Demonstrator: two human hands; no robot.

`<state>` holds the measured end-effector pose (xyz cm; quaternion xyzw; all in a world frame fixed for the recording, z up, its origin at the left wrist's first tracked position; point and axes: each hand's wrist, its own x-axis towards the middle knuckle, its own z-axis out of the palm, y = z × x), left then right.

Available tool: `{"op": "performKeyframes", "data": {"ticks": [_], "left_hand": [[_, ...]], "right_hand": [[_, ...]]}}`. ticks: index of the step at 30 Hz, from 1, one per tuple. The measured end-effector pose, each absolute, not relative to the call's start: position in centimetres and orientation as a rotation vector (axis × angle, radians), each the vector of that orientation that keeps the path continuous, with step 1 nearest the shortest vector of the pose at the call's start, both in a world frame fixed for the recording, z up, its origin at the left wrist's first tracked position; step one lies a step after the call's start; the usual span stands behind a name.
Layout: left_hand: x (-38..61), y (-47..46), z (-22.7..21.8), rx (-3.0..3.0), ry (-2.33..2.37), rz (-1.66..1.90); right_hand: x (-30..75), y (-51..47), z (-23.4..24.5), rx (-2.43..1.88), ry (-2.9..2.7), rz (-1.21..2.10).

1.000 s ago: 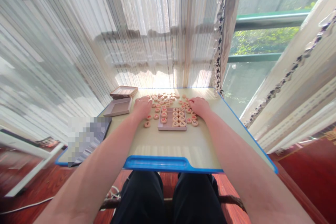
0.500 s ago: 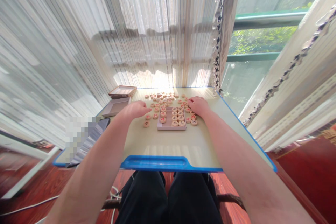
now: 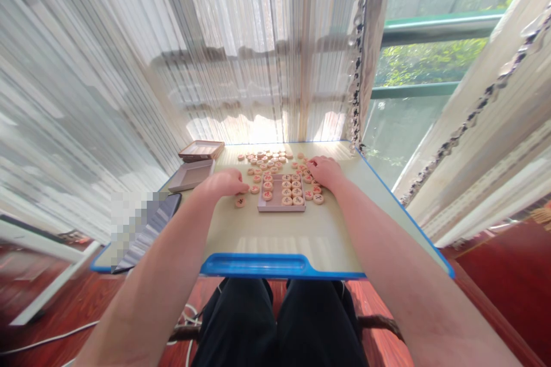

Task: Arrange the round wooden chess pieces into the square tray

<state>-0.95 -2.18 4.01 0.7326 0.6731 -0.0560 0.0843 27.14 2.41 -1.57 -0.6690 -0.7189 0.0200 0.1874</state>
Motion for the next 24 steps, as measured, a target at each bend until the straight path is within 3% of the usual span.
{"op": "performKeyframes", "data": {"ticks": [11,18,24], "left_hand": [[-0.8,-1.6,2.9,2.367,1.920,0.107],[-0.8,-1.6,3.3,2.217,2.053,-0.063],[-0.8,-1.6,3.3,2.231,2.052,0.016]], "right_hand": [[27.4,2.6,-1.7,-1.862,-2.017,0.083],[27.3,2.6,-1.8,-1.891,-2.053,0.046],[27.4,2.7,-1.8,-1.871,-2.061,0.044]]}}
